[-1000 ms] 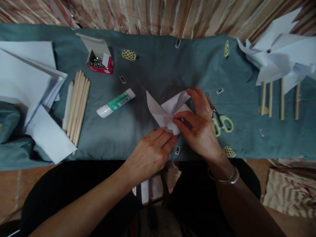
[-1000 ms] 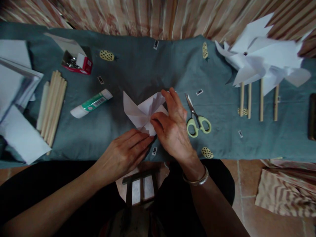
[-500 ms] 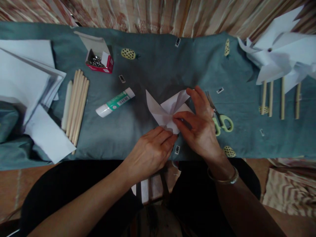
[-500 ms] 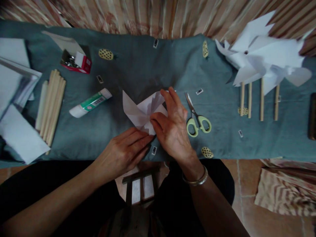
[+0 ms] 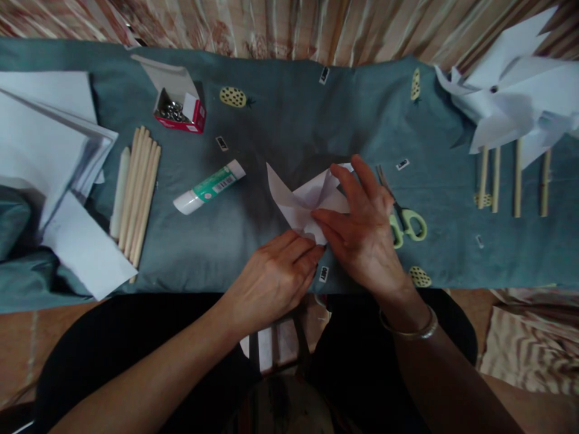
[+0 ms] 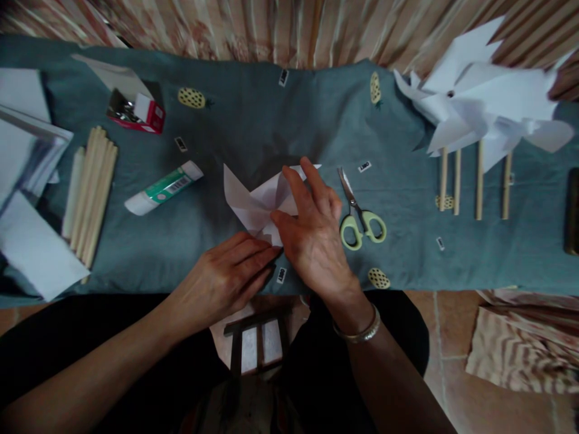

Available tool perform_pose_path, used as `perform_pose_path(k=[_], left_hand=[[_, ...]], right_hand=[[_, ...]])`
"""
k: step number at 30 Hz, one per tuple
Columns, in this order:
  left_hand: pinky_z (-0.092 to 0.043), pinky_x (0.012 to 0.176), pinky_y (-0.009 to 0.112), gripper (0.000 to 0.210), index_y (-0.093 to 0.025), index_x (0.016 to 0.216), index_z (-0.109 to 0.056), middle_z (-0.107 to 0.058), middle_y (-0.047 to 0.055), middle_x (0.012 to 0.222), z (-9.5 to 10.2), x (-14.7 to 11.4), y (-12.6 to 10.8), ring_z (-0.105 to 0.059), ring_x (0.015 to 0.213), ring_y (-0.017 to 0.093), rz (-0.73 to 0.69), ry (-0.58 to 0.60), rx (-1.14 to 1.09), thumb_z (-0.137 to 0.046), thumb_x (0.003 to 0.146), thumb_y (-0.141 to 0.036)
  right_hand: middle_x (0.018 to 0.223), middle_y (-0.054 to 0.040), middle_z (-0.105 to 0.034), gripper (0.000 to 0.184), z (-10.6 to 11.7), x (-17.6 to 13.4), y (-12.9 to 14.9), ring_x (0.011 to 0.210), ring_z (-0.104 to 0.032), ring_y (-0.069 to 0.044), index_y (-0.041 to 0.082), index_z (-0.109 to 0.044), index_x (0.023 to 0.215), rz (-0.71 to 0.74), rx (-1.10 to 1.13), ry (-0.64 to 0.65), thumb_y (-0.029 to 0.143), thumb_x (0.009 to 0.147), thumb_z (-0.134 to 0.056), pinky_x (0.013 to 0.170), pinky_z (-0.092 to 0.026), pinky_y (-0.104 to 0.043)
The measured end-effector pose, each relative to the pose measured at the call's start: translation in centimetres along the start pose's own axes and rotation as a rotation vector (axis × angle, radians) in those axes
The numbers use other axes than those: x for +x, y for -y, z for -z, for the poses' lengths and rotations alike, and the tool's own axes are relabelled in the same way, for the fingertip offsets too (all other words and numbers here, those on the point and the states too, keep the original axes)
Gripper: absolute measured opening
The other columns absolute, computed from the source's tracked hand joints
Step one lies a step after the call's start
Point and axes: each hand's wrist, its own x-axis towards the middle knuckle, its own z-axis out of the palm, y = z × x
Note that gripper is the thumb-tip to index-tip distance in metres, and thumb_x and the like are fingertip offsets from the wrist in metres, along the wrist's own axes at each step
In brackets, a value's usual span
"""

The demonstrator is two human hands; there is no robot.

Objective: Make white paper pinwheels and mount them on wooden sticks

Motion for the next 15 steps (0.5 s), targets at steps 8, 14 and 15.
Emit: perform_pose_path(k=[8, 14, 15], left_hand=[[-0.057, 0.077, 0.035, 0.024, -0.009, 0.108, -0.065, -0.068, 0.010, 0.093, 0.1, -0.1, 0.1, -0.062, 0.087, 0.021, 0.007, -0.006, -0.023, -0.049, 0.093, -0.017], [-0.055, 0.072, 0.027, 0.017, -0.012, 0.102, -0.068, -0.070, 0.007, 0.091, 1.5, -0.6, 1.1, -0.065, 0.082, 0.016, 0.126, -0.197, -0.207, -0.057, 0.089, -0.015], [-0.054, 0.070, 0.026, 0.015, -0.013, 0.099, -0.068, -0.071, 0.006, 0.090, 1.9, -0.6, 1.3, -0.066, 0.080, 0.015, 0.176, -0.228, -0.232, -0.058, 0.089, -0.016]], right_hand=[[0.152, 0.0001, -0.039, 0.034, -0.2, -0.7, 0.9, 0.150, -0.017, -0.032, 0.032, -0.063, 0.111, -0.042, 0.030, 0.085, 0.011, 0.093, -0.043, 0.116, -0.024, -0.061], [0.154, 0.0032, -0.038, 0.050, -0.5, -1.2, 0.9, 0.150, -0.017, -0.031, 0.039, -0.054, 0.128, -0.036, 0.088, 0.066, 0.008, 0.090, -0.045, 0.116, -0.025, -0.062], [0.154, 0.0033, -0.037, 0.052, -0.5, -1.2, 0.8, 0.150, -0.017, -0.031, 0.040, -0.054, 0.129, -0.037, 0.097, 0.067, 0.008, 0.089, -0.044, 0.116, -0.025, -0.063]])
